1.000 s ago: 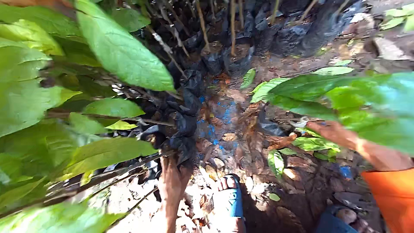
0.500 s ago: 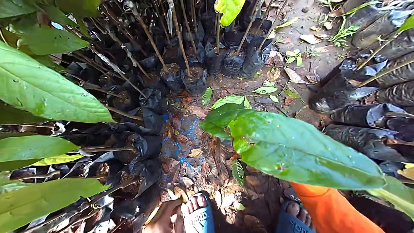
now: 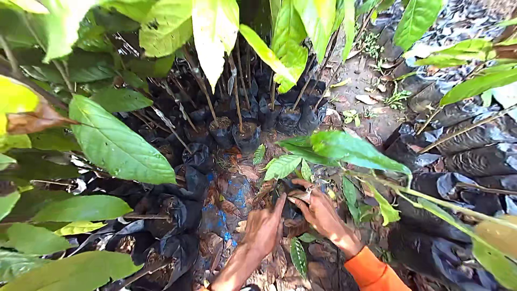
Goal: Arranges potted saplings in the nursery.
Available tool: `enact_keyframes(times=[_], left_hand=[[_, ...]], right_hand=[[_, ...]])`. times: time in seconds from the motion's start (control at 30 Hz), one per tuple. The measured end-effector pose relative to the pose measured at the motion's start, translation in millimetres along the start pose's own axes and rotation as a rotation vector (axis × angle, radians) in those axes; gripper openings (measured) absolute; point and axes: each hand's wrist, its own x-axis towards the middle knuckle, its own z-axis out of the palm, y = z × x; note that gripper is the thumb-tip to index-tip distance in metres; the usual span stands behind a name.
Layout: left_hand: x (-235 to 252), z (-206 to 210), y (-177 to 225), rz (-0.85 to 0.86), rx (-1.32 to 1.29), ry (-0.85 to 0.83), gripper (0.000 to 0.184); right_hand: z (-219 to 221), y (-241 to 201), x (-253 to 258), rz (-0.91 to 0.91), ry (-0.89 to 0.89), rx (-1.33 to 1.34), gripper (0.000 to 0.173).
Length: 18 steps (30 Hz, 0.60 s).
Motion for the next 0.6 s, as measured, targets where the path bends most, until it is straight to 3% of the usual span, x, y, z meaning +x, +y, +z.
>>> enact_keyframes(times=[0.1, 0.17, 0.23, 0.37, 0.47, 0.53, 0.6], left_hand=[[22, -15, 1, -0.022, 0.089, -0.204, 0.038], [28, -24, 0, 0.023, 0.112, -0.218, 0.030], [29, -30, -1, 0.084, 0.074, -0.095, 0.028], [22, -30, -10, 0.147, -0.135, 0.357, 0.031], [6, -20, -24, 0.072, -0.250, 0.462, 0.030], [-11, -6, -35, 0.025, -0.310, 0.391, 0.027], [-31, 2, -40, -0.044, -0.388, 0.197, 0.026]], right_hand=[[0, 1, 0, -0.015, 0.082, -0.029, 0.023], [-3, 1, 2, -0.016, 0.138, -0.035, 0.024], [-9, -1, 9, 0.013, 0.172, -0.024, 0.024], [-32, -13, 37, 0.034, 0.249, -0.020, 0.024], [-48, -17, 68, 0.041, 0.324, -0.033, 0.026], [-57, -21, 92, 0.052, 0.359, -0.042, 0.026], [-59, -23, 118, 0.073, 0.375, -0.058, 0.026]])
